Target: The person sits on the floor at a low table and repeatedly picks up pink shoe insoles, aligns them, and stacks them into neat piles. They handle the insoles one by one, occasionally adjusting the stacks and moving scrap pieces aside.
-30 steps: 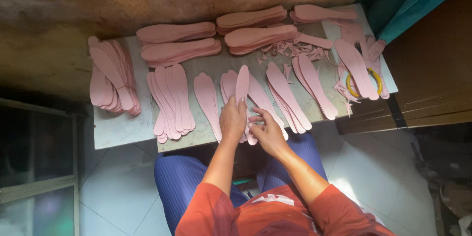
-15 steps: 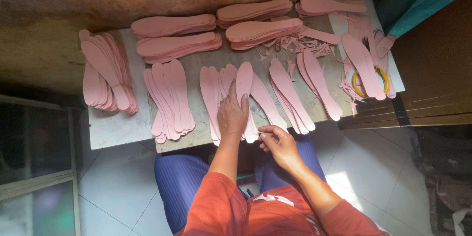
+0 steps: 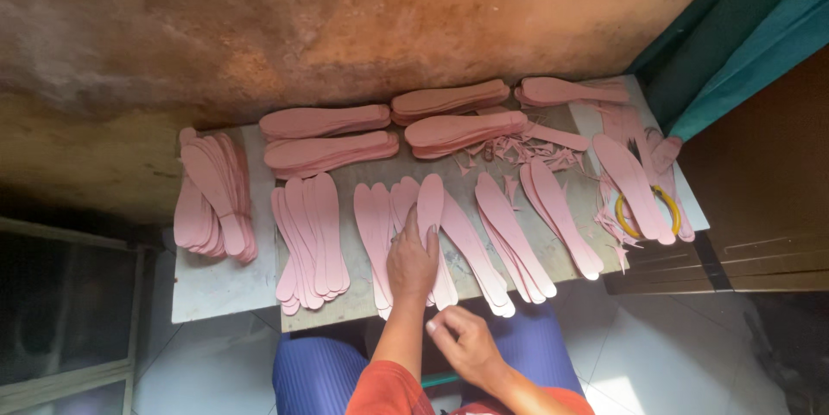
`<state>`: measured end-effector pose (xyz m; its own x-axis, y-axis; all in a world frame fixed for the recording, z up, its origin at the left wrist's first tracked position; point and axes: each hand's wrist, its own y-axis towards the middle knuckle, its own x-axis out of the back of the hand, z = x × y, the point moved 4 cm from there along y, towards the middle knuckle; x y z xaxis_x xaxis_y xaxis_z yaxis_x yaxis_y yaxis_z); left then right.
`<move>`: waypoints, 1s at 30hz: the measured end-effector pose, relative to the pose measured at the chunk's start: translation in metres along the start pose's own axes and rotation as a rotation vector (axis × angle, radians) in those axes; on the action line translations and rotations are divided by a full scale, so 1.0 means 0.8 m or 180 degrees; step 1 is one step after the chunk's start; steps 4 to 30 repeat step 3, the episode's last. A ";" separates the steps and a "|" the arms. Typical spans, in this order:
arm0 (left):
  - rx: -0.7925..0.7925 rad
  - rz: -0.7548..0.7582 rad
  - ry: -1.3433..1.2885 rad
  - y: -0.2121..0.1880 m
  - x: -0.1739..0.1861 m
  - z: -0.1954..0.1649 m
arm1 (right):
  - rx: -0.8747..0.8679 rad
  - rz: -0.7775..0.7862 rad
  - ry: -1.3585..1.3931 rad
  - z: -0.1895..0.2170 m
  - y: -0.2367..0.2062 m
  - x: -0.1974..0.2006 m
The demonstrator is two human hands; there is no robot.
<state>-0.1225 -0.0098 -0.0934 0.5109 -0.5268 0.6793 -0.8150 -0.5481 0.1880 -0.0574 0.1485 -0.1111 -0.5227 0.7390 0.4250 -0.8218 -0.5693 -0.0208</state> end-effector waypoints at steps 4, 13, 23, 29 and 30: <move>0.0112 0.0167 0.0081 -0.005 -0.010 0.008 | -0.0304 0.1113 -0.0542 -0.003 -0.014 -0.028; 0.0112 0.0167 0.0081 -0.005 -0.010 0.008 | -0.0304 0.1113 -0.0542 -0.003 -0.014 -0.028; 0.0112 0.0167 0.0081 -0.005 -0.010 0.008 | -0.0304 0.1113 -0.0542 -0.003 -0.014 -0.028; 0.0112 0.0167 0.0081 -0.005 -0.010 0.008 | -0.0304 0.1113 -0.0542 -0.003 -0.014 -0.028; 0.0112 0.0167 0.0081 -0.005 -0.010 0.008 | -0.0304 0.1113 -0.0542 -0.003 -0.014 -0.028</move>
